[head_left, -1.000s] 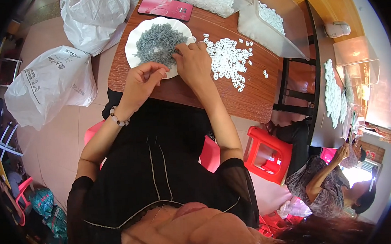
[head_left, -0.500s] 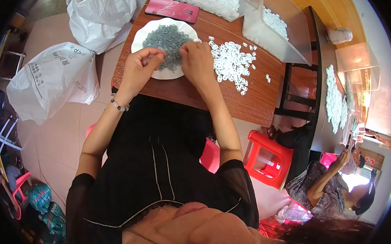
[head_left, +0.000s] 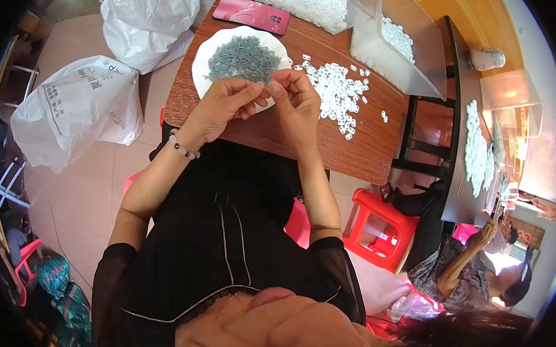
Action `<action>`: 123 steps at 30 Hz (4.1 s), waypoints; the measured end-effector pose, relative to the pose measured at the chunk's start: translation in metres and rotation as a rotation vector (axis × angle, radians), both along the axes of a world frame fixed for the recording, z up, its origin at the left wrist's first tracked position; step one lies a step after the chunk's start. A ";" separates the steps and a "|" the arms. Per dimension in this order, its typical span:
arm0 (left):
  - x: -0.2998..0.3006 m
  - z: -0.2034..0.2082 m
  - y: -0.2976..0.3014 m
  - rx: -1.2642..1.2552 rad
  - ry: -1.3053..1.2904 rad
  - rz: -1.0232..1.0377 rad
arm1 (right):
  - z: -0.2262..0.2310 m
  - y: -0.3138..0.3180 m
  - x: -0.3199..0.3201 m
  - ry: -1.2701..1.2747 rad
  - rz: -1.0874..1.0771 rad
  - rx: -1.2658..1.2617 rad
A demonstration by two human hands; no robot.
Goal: Assembling small plastic components by manually inserting grey plugs into white circular frames.
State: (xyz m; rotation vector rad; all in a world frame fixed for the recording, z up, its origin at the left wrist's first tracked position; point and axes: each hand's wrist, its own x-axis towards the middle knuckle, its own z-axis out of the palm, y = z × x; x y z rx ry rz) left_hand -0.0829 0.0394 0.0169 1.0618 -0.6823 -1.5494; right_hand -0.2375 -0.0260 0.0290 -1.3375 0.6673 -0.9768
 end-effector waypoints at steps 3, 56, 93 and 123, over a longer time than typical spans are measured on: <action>-0.003 0.004 0.003 0.072 0.102 -0.030 | -0.013 0.008 -0.008 0.068 -0.095 -0.181; -0.043 -0.013 0.017 0.128 -0.180 -0.103 | -0.025 -0.007 -0.178 1.151 -0.463 -0.539; -0.063 0.002 0.022 -0.039 -0.189 -0.168 | -0.006 0.046 -0.112 0.151 -0.129 0.336; -0.064 -0.003 0.021 -0.097 -0.290 -0.166 | 0.008 0.053 -0.094 0.488 -0.186 -0.064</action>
